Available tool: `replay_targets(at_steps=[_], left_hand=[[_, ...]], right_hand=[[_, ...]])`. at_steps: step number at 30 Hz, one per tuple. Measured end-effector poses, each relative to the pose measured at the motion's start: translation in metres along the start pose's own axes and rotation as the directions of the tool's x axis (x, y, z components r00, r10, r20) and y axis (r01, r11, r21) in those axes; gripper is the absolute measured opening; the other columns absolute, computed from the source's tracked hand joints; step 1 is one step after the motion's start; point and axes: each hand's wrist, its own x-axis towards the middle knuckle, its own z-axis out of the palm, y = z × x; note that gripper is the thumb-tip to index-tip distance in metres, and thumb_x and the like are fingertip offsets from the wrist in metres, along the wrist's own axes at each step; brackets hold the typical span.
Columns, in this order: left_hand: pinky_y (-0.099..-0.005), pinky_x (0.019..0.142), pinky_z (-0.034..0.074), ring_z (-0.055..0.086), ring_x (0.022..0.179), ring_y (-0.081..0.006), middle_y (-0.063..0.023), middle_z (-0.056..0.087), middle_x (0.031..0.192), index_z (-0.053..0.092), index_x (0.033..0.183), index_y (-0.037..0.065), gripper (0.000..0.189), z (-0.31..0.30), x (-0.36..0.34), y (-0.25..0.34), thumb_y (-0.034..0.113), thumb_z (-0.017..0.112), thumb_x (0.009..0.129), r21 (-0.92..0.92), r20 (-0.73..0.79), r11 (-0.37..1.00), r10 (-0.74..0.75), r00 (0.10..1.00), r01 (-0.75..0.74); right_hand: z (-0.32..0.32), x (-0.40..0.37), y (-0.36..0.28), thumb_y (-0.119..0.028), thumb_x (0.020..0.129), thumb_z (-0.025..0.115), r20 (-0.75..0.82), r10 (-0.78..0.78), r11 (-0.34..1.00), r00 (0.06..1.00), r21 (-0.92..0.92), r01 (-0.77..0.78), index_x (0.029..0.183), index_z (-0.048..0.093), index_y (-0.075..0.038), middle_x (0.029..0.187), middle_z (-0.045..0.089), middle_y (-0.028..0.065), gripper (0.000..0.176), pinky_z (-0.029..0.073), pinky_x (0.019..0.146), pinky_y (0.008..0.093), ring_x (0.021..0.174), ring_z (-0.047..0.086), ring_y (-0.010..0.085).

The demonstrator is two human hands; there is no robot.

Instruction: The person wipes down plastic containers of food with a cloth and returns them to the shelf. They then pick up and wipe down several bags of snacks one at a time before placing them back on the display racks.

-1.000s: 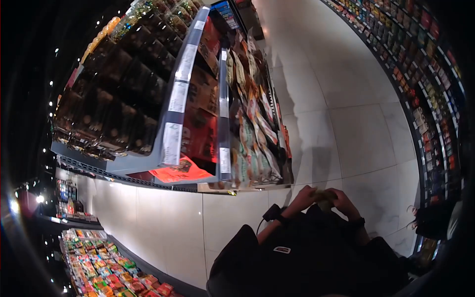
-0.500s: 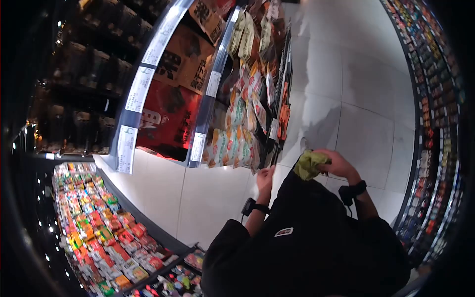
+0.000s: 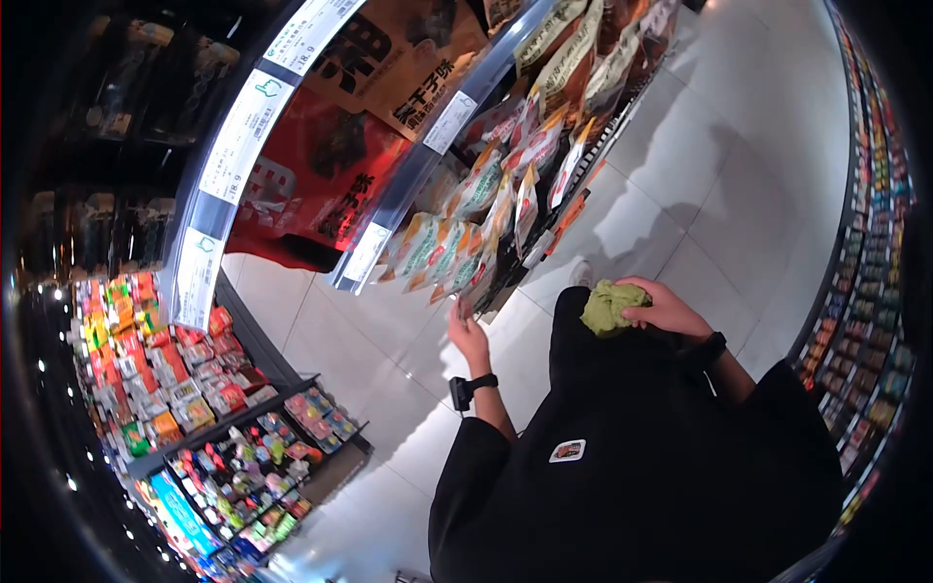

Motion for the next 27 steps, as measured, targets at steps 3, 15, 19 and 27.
replay_targets(at_steps=[3, 15, 19, 27], left_hand=[[-0.0336, 0.082, 0.052, 0.069, 0.091, -0.0263, -0.0217, 0.07, 0.101, 0.067, 0.115, -0.001, 0.033, -0.047, -0.008, 0.065, -0.01, 0.055, 0.085, 0.106, -0.058, 0.987, 0.123, 0.991, -0.117], [-0.0355, 0.092, 0.051, 0.063, 0.108, -0.0222, -0.0132, 0.062, 0.125, 0.048, 0.134, -0.006, 0.053, -0.006, -0.117, 0.23, 0.026, 0.064, 0.095, -0.781, 0.325, 0.363, -0.46, 0.826, 0.509], [-0.0381, 0.095, 0.051, 0.063, 0.11, -0.0263, -0.0156, 0.06, 0.128, 0.049, 0.135, -0.003, 0.06, 0.052, -0.157, 0.248, 0.046, 0.048, 0.101, -0.898, 0.405, 0.002, -0.382, 0.831, 0.439], [-0.0416, 0.096, 0.051, 0.064, 0.107, -0.0289, -0.016, 0.06, 0.129, 0.047, 0.138, 0.001, 0.062, 0.094, -0.174, 0.24, 0.051, 0.038, 0.102, -0.88, 0.416, -0.334, -0.2, 0.887, 0.337]], right_hand=[[-0.021, 0.016, -0.001, -0.012, 0.088, 0.071, 0.059, -0.033, 0.999, 0.998, -0.022, 0.034, 0.13, 0.053, 0.0, 0.11, 0.063, 0.0047, 0.048, 0.049, 0.09, 0.0284, 0.101, 0.059, 0.0111], [-0.078, 0.02, -0.077, -0.006, 0.09, 0.066, 0.386, -0.264, 0.962, 0.884, 0.177, 0.21, 0.128, 0.052, 0.0, 0.124, 0.06, 0.0083, 0.041, 0.047, 0.101, 0.033, 0.114, 0.059, 0.0164], [-0.105, 0.002, -0.072, -0.01, 0.092, 0.066, 0.37, -0.123, 0.974, 0.921, 0.223, 0.041, 0.123, 0.055, 0.001, 0.116, 0.063, 0.0067, 0.034, 0.048, 0.096, 0.0327, 0.107, 0.06, 0.0153], [-0.121, -0.008, -0.069, -0.012, 0.089, 0.07, 0.312, -0.249, 0.86, 0.917, -0.364, 0.358, 0.124, 0.056, 0.0, 0.114, 0.062, 0.0085, 0.039, 0.048, 0.094, 0.0318, 0.105, 0.06, 0.0183]])
